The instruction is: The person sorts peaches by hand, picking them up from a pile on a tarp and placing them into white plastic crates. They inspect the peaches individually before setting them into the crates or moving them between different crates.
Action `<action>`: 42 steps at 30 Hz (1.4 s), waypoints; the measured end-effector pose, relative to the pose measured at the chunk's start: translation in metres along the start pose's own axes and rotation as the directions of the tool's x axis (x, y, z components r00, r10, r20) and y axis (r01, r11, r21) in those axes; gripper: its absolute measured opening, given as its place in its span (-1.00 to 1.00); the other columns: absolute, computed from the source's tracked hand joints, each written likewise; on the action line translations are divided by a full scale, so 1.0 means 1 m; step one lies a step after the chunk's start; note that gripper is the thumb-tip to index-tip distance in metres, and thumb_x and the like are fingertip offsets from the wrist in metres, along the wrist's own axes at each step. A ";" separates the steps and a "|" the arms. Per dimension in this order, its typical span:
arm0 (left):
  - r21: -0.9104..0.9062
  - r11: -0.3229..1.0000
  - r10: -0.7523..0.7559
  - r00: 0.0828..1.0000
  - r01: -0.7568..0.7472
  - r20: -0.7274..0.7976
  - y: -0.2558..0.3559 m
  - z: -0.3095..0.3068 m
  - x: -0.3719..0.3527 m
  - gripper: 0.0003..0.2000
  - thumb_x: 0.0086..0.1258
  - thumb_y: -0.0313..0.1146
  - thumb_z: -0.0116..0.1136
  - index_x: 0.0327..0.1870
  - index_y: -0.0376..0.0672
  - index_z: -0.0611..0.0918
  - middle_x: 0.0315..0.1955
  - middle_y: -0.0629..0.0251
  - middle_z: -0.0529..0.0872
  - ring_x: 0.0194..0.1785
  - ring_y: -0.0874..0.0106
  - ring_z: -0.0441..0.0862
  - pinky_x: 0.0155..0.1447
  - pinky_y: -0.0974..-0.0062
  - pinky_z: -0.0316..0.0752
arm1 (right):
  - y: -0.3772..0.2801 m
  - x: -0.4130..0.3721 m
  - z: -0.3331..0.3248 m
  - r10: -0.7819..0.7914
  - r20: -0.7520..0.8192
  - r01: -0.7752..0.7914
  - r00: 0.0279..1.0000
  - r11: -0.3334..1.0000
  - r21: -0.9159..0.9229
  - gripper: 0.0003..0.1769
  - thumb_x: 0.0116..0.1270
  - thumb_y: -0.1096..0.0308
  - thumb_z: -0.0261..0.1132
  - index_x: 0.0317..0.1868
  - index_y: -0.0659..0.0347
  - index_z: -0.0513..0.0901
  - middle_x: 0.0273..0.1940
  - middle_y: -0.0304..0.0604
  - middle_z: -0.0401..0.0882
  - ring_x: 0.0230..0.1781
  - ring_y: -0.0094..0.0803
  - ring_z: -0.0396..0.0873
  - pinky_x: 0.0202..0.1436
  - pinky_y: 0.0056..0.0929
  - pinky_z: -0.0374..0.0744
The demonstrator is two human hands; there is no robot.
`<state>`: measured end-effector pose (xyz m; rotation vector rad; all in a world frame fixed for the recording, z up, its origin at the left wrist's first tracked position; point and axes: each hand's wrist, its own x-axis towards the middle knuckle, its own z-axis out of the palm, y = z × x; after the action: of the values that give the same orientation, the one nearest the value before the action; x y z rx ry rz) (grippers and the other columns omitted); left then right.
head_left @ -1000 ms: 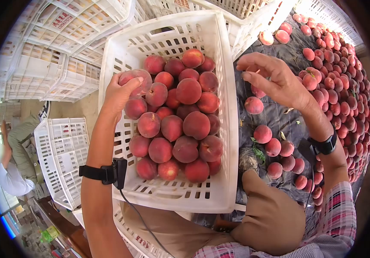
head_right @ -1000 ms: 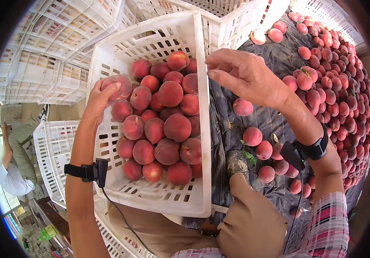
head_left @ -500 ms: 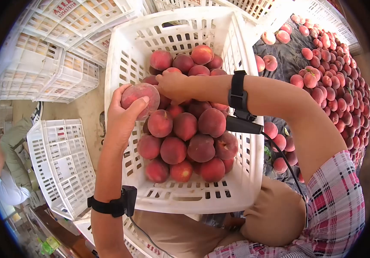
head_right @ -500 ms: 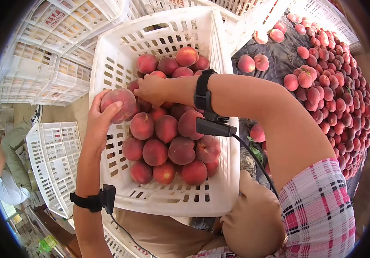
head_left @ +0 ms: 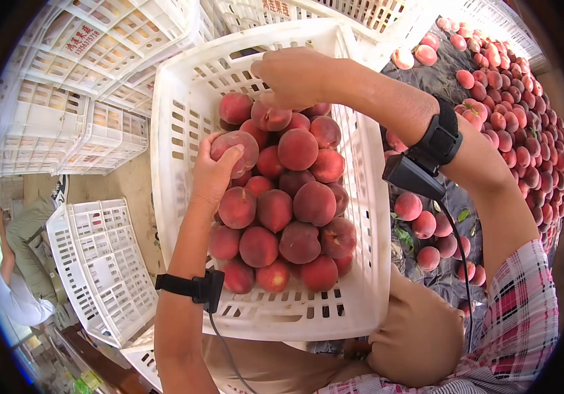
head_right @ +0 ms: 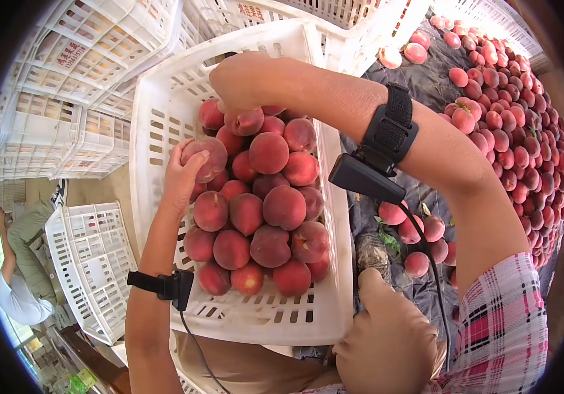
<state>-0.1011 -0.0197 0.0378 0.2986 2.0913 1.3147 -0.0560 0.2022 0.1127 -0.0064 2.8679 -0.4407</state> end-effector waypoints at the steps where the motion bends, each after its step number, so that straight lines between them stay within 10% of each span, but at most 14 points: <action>1: 0.000 1.000 0.000 1.000 0.000 0.006 -0.003 0.003 0.003 -0.40 0.21 -0.18 0.26 0.25 -0.23 0.39 0.10 0.10 0.53 0.16 0.35 0.49 0.20 0.37 0.45 | 0.006 0.000 0.004 -0.007 -0.036 0.006 0.999 1.000 -0.022 -0.61 0.17 0.19 0.25 -0.14 0.36 0.57 -0.30 0.12 0.63 -0.21 0.06 0.60 -0.08 -0.07 0.55; 4: 0.671 0.600 0.302 0.900 -0.435 0.313 -0.023 0.011 0.006 -0.40 0.29 -0.13 0.17 0.29 -0.29 0.37 0.15 0.00 0.50 0.21 0.16 0.47 0.29 0.32 0.34 | 0.013 -0.005 0.010 0.000 0.156 0.001 0.988 1.000 -0.003 -0.59 0.20 0.14 0.23 -0.16 0.36 0.57 -0.26 0.12 0.62 -0.19 0.07 0.60 -0.08 -0.06 0.54; 11: 0.656 0.688 0.013 0.909 -0.310 0.416 -0.005 -0.013 0.012 -0.32 0.16 -0.11 0.27 0.27 -0.30 0.39 0.18 -0.05 0.48 0.22 0.11 0.46 0.29 0.22 0.37 | 0.026 -0.042 0.011 -0.052 0.035 0.051 0.998 0.998 0.025 -0.62 0.25 0.12 0.19 -0.12 0.30 0.56 -0.14 0.09 0.58 -0.12 0.04 0.57 -0.03 -0.10 0.52; 16: 0.914 0.358 -0.140 0.957 -0.189 0.253 0.010 0.015 0.009 -0.18 0.00 -0.10 0.39 0.33 -0.18 0.32 0.19 -0.02 0.48 0.20 0.11 0.49 0.23 0.21 0.42 | 0.027 -0.076 0.006 -0.124 -0.201 0.154 0.972 0.978 0.142 -0.63 0.27 0.23 0.18 0.02 0.25 0.53 -0.07 0.03 0.55 -0.11 -0.01 0.57 0.00 -0.15 0.52; 20: 0.849 0.491 -0.105 0.955 -0.194 0.278 -0.013 0.013 0.013 -0.16 -0.02 -0.07 0.41 0.33 -0.16 0.32 0.21 -0.01 0.46 0.25 0.10 0.44 0.32 0.19 0.32 | 0.038 -0.100 0.014 -0.173 -0.379 0.252 0.909 0.953 0.169 -0.62 0.28 0.16 0.18 -0.14 0.36 0.55 -0.19 0.09 0.58 -0.16 0.03 0.58 -0.05 -0.13 0.55; 22: 0.794 0.139 0.517 0.727 -0.592 0.451 -0.030 0.008 0.009 -0.12 0.01 -0.09 0.42 0.38 -0.17 0.26 0.09 -0.03 0.56 0.13 0.16 0.56 0.19 0.24 0.44 | 0.043 -0.115 0.013 -0.173 -0.427 0.289 0.888 0.931 0.224 -0.66 0.28 0.24 0.21 -0.07 0.34 0.55 -0.18 0.06 0.57 -0.16 -0.03 0.59 -0.08 -0.19 0.56; 25: 0.868 0.309 0.121 0.922 -0.388 0.369 -0.021 -0.003 0.002 -0.16 0.08 -0.04 0.35 0.38 -0.18 0.27 0.24 0.00 0.44 0.36 0.14 0.32 0.48 0.12 -0.03 | 0.046 -0.136 0.010 -0.134 -0.495 0.304 0.858 0.910 0.281 -0.67 0.26 0.34 0.24 -0.01 0.32 0.54 -0.19 0.03 0.56 -0.18 -0.12 0.61 -0.12 -0.26 0.57; 29: 0.783 0.514 -0.021 0.907 -0.350 0.420 -0.012 -0.016 0.020 -0.24 0.19 -0.06 0.26 0.38 -0.21 0.28 0.24 -0.01 0.44 0.34 0.14 0.35 0.44 0.17 0.10 | 0.054 -0.165 0.013 -0.062 -0.511 0.244 0.858 0.923 0.296 -0.69 0.28 0.39 0.24 0.00 0.32 0.51 -0.22 -0.06 0.55 -0.23 -0.23 0.59 -0.15 -0.32 0.56; 31: 0.624 0.705 0.148 0.930 -0.337 0.336 -0.013 -0.013 0.023 -0.30 0.25 -0.06 0.20 0.36 -0.24 0.32 0.24 -0.03 0.45 0.31 0.12 0.39 0.38 0.24 0.24 | 0.064 -0.181 0.024 -0.010 -0.529 0.224 0.848 0.913 0.340 -0.70 0.29 0.39 0.24 0.01 0.31 0.50 -0.23 -0.08 0.54 -0.24 -0.26 0.58 -0.16 -0.33 0.55; 39: 0.758 0.565 0.097 0.939 -0.325 0.331 -0.017 0.006 0.018 -0.33 0.23 -0.05 0.22 0.29 -0.27 0.37 0.17 -0.06 0.49 0.22 0.04 0.46 0.29 0.19 0.33 | 0.086 -0.274 0.092 0.312 -0.284 -0.130 0.907 0.847 0.515 -0.65 0.25 0.39 0.26 0.03 0.27 0.48 -0.15 -0.04 0.52 -0.19 -0.23 0.59 -0.12 -0.31 0.58; 42: 0.782 0.578 0.033 0.964 -0.233 0.263 0.004 0.013 0.007 -0.38 0.20 -0.16 0.28 0.21 -0.33 0.37 0.05 -0.09 0.53 -0.09 0.10 0.64 -0.03 0.25 0.54 | 0.085 -0.303 0.119 0.359 -0.209 -0.195 0.909 0.814 0.548 -0.64 0.23 0.36 0.27 0.03 0.23 0.50 -0.16 -0.04 0.51 -0.21 -0.13 0.59 -0.12 -0.20 0.58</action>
<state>-0.0985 -0.0046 0.0348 0.9668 2.3699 0.2467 0.2692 0.2601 0.0479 0.6272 2.8571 -1.2265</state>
